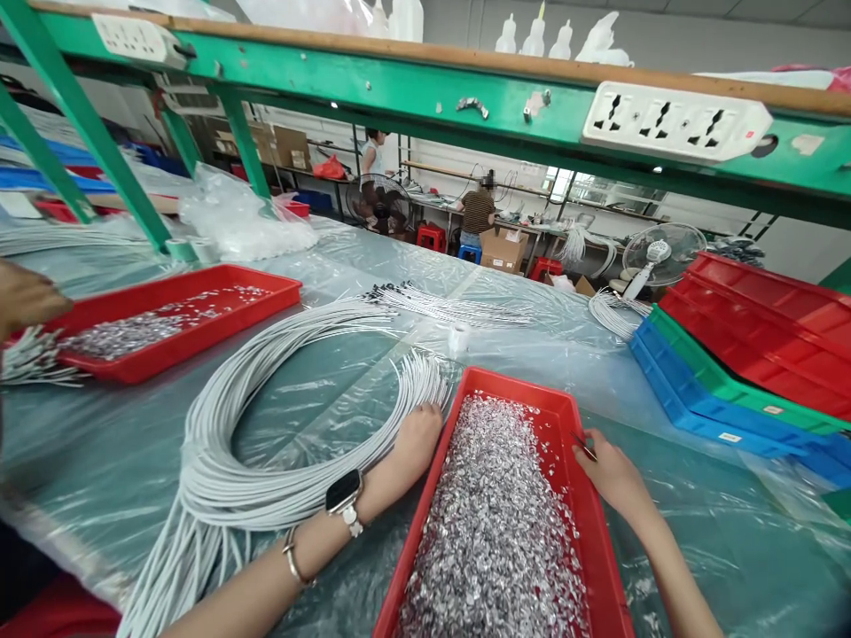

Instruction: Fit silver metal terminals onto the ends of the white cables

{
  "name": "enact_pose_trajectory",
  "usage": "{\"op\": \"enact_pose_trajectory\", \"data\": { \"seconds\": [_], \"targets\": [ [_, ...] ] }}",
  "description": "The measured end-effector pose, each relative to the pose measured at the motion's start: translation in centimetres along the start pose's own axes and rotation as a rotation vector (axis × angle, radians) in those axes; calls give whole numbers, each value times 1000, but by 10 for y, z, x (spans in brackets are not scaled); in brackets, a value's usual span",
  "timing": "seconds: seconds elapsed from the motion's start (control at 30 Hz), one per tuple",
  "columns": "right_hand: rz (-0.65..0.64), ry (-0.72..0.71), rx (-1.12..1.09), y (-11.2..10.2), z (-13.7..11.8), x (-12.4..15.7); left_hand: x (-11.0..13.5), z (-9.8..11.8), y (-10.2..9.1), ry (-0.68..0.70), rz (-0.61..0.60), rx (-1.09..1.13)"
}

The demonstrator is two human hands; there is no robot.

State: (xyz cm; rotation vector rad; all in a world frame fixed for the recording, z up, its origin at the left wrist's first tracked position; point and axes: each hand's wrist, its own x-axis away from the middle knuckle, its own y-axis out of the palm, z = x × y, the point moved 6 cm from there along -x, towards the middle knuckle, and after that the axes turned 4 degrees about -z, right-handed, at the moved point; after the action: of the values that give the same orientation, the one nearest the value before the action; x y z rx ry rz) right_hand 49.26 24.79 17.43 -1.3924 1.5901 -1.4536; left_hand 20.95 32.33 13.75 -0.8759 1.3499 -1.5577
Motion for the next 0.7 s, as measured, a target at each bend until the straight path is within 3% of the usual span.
{"op": "enact_pose_trajectory", "data": {
  "seconds": [0.23, 0.47, 0.6, 0.7],
  "targets": [
    [-7, -19, -36, 1, 2, -1, 3, -1, -4, -85, -53, 163],
    [15, -30, -60, 1, 1, -2, 13, -16, -37, -82, 61, 627],
    [41, -64, -100, 7, -7, -2, 26, 3, -61, 22, 136, 936],
    [90, -109, -155, 6, -19, 5, 42, 26, -73, 124, 121, 1118]
  ]
}}
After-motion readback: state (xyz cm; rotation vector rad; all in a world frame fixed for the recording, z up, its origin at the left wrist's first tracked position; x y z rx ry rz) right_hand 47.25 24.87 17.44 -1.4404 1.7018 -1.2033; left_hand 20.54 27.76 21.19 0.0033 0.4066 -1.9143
